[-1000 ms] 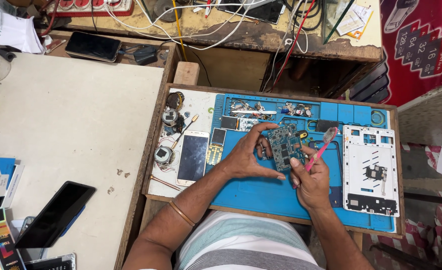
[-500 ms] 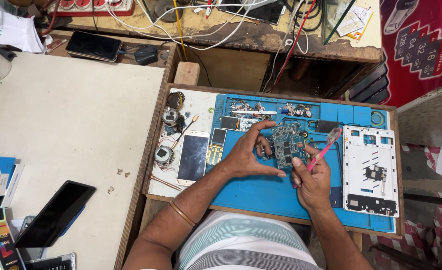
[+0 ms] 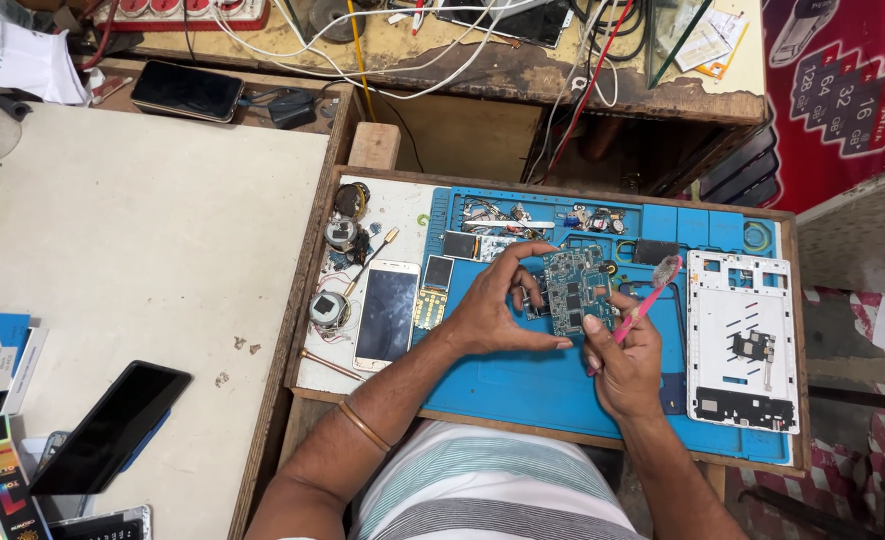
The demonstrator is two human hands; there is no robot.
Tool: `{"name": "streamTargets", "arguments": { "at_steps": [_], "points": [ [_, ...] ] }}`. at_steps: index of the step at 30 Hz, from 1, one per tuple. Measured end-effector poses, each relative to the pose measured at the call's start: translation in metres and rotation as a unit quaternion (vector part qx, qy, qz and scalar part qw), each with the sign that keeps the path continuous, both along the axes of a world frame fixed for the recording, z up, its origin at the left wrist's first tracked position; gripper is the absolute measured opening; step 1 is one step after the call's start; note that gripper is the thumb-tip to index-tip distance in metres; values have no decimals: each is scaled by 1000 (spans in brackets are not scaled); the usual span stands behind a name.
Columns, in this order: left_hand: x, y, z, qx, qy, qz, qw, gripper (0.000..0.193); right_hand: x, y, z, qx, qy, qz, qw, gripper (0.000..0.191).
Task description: The person holds a disassembled phone mainboard over a blue work mat and brushes its surface with a pink toothbrush, rotating the board to reach different areas. They continue brushing and repositioning the board throughout the episode while other phone parts and tools sit on the mat.
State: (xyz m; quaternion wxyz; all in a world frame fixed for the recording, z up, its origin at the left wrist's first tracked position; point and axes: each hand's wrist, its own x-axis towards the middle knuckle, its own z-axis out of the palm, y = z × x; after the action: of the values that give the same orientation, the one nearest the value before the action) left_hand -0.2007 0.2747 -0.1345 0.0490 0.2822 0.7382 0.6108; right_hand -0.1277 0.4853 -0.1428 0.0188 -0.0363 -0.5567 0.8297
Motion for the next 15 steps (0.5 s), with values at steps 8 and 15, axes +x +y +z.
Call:
{"name": "streamTargets", "arguments": {
  "at_steps": [8,15],
  "points": [
    [2,1,0,-10,19,14,1000,116,0,0,-3,-3,-2,-11,1000,37],
    [2,1,-1,-21,15,27,999,120,0,3,-10,1,-1,-21,1000,40]
  ]
}}
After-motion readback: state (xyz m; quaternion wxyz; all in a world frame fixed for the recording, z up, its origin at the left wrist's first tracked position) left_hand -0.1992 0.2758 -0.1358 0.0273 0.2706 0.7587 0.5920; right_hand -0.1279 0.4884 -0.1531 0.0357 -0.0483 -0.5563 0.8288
